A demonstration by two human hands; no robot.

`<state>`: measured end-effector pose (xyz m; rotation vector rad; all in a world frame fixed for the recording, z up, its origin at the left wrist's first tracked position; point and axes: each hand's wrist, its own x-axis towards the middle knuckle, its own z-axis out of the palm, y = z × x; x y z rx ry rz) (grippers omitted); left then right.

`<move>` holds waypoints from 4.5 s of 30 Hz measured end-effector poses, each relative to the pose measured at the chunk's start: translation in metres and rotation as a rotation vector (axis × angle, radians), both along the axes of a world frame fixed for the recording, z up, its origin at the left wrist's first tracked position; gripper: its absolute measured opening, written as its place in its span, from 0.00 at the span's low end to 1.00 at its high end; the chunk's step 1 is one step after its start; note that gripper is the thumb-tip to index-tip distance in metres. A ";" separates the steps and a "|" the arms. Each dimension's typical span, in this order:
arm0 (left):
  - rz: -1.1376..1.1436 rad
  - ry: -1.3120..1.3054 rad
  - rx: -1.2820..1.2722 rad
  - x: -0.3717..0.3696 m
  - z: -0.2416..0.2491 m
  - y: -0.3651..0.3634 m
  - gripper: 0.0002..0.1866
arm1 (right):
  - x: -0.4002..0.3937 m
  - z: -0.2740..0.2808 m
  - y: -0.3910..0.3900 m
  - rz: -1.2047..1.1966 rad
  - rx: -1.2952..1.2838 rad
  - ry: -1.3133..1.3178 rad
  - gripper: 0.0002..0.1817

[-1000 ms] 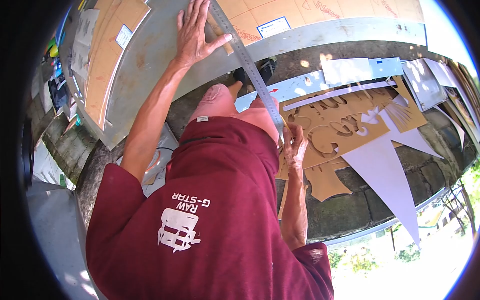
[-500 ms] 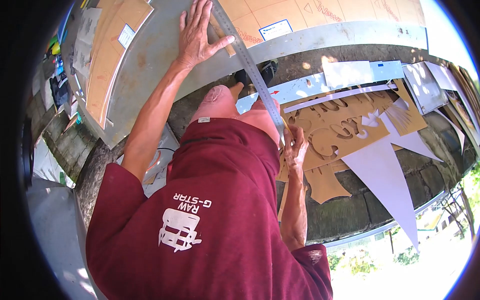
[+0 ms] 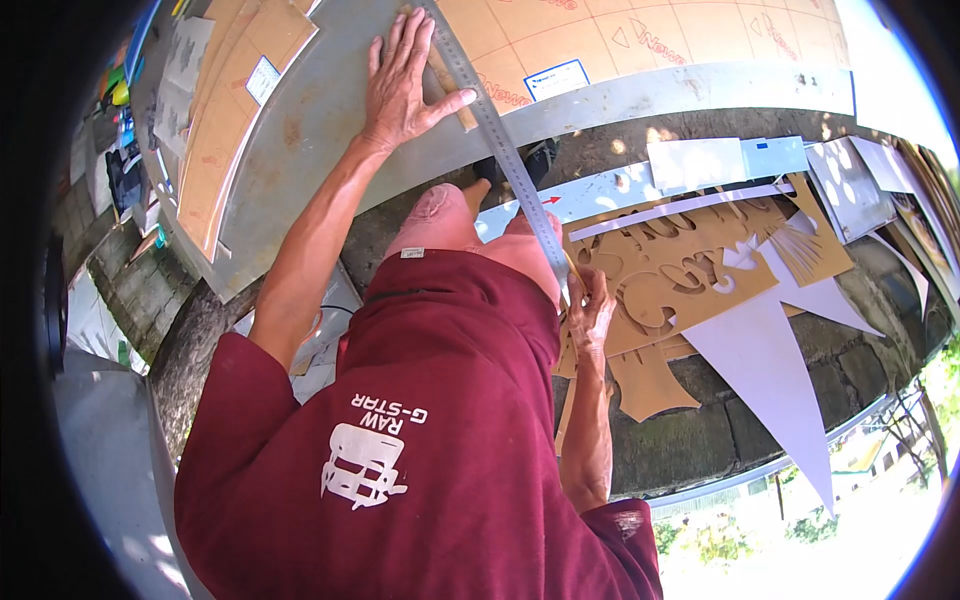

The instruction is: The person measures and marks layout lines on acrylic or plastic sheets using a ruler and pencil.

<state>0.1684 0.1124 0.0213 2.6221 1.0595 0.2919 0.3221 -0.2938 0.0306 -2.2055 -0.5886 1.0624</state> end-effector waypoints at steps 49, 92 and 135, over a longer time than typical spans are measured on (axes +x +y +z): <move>0.068 0.092 -0.072 0.009 0.011 -0.005 0.61 | 0.027 0.003 0.418 0.583 0.506 -0.660 0.13; 0.354 -0.682 -0.920 -0.060 0.038 -0.025 0.15 | 0.003 0.032 0.084 -0.184 0.492 -0.110 0.05; 0.093 -0.239 -0.363 0.184 0.092 0.043 0.27 | 0.409 0.069 0.200 -0.256 0.542 -0.450 0.12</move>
